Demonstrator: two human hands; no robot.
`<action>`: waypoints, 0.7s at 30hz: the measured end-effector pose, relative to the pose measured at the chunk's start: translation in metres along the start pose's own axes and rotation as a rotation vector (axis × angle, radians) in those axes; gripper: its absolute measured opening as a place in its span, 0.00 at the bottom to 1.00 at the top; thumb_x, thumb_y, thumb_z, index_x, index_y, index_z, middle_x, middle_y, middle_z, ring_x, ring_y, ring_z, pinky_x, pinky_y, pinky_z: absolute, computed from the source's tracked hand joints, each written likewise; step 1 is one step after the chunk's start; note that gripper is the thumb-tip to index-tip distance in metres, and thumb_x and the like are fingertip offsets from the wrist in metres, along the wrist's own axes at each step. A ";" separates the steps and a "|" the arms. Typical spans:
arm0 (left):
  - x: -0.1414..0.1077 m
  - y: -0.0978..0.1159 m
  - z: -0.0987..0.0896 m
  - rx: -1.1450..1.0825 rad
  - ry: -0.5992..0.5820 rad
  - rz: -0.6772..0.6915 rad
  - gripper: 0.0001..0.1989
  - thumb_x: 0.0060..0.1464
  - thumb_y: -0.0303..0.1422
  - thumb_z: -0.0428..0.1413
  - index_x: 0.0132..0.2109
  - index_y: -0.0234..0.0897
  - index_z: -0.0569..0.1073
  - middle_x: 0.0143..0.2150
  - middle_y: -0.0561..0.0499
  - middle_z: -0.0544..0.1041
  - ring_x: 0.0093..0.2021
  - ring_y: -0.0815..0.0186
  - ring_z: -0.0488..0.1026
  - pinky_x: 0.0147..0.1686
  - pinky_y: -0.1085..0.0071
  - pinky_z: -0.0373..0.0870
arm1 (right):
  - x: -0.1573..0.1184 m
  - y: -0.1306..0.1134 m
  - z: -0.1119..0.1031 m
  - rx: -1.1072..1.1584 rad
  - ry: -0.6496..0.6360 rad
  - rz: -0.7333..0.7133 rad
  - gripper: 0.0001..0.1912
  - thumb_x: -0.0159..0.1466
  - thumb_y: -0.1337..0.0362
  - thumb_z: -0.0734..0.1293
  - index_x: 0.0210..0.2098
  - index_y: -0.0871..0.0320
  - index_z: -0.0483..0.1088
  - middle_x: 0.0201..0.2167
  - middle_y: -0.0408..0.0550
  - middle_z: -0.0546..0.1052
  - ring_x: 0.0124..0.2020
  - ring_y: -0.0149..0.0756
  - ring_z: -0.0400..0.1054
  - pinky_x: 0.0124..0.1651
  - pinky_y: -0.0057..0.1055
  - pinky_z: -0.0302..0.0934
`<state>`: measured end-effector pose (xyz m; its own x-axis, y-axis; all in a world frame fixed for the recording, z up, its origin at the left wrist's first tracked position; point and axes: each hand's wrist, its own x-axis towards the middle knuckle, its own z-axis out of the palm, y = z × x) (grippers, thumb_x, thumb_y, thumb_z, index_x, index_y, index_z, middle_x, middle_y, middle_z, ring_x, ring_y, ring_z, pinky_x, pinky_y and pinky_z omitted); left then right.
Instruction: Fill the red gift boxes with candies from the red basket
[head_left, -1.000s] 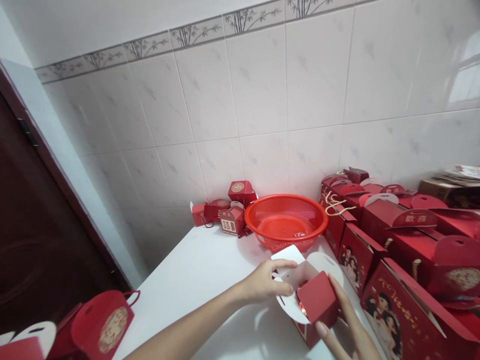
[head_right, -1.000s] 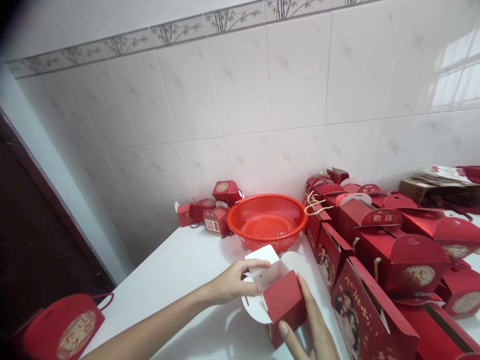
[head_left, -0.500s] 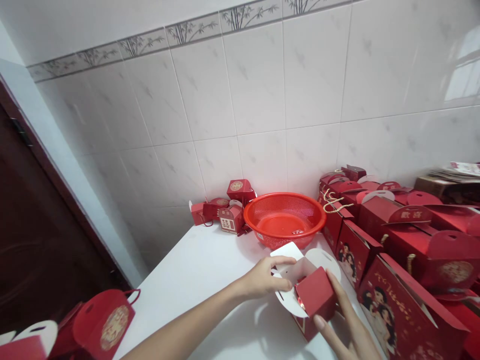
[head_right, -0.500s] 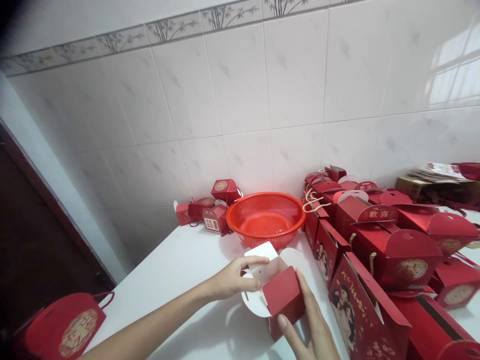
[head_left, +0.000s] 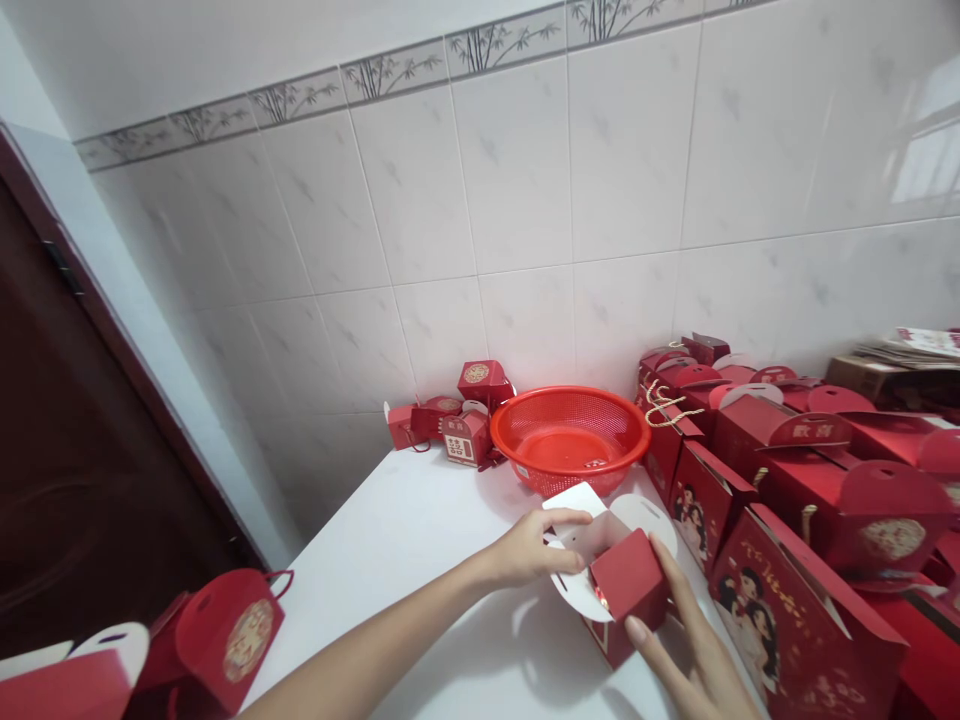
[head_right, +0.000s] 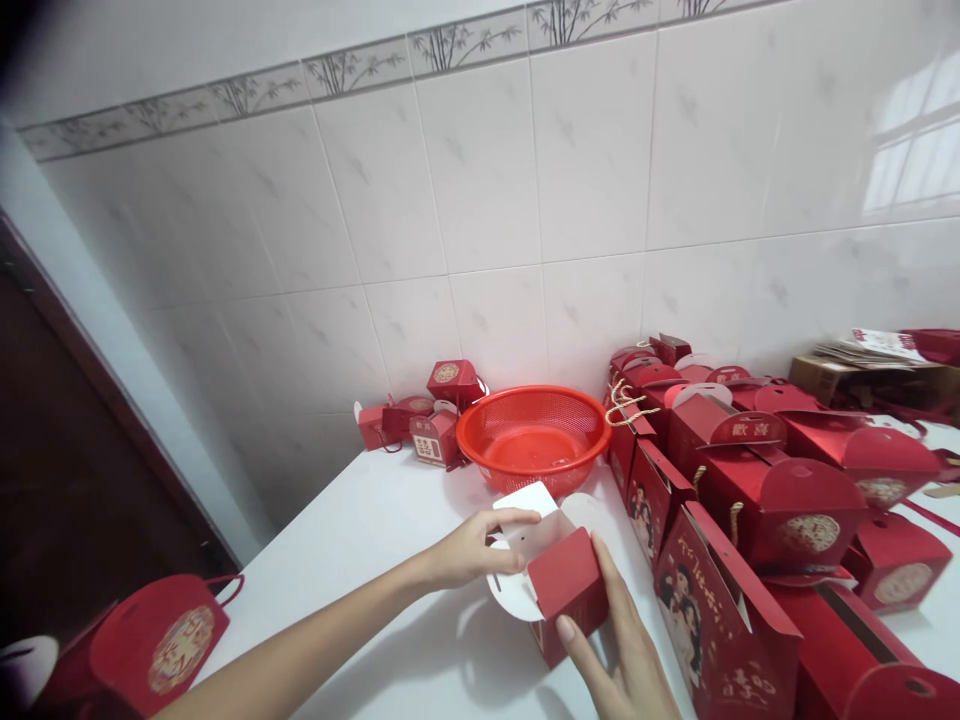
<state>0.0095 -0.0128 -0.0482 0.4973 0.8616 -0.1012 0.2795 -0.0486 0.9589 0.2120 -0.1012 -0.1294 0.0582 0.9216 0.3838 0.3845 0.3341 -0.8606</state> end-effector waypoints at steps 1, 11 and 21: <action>0.000 -0.001 0.000 -0.006 -0.004 -0.006 0.35 0.41 0.30 0.64 0.60 0.35 0.73 0.42 0.49 0.78 0.42 0.58 0.73 0.43 0.64 0.69 | 0.000 0.000 0.000 -0.003 -0.001 0.000 0.34 0.72 0.49 0.58 0.73 0.52 0.46 0.72 0.51 0.54 0.73 0.45 0.47 0.72 0.46 0.48; 0.000 -0.002 -0.002 -0.021 -0.009 -0.011 0.37 0.40 0.31 0.65 0.61 0.33 0.73 0.43 0.47 0.78 0.41 0.60 0.72 0.41 0.67 0.68 | 0.004 0.022 -0.004 -0.040 -0.012 -0.085 0.35 0.71 0.51 0.60 0.73 0.50 0.47 0.72 0.48 0.56 0.72 0.48 0.51 0.69 0.43 0.56; 0.002 -0.007 -0.002 -0.016 0.000 -0.012 0.36 0.41 0.31 0.65 0.61 0.34 0.73 0.37 0.49 0.76 0.39 0.60 0.71 0.40 0.67 0.67 | 0.007 0.026 -0.005 -0.054 -0.073 -0.085 0.36 0.71 0.51 0.61 0.74 0.50 0.45 0.71 0.48 0.57 0.70 0.49 0.53 0.67 0.42 0.60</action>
<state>0.0069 -0.0102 -0.0544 0.4938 0.8623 -0.1122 0.2719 -0.0305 0.9618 0.2275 -0.0872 -0.1477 -0.0430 0.9029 0.4277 0.4341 0.4025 -0.8060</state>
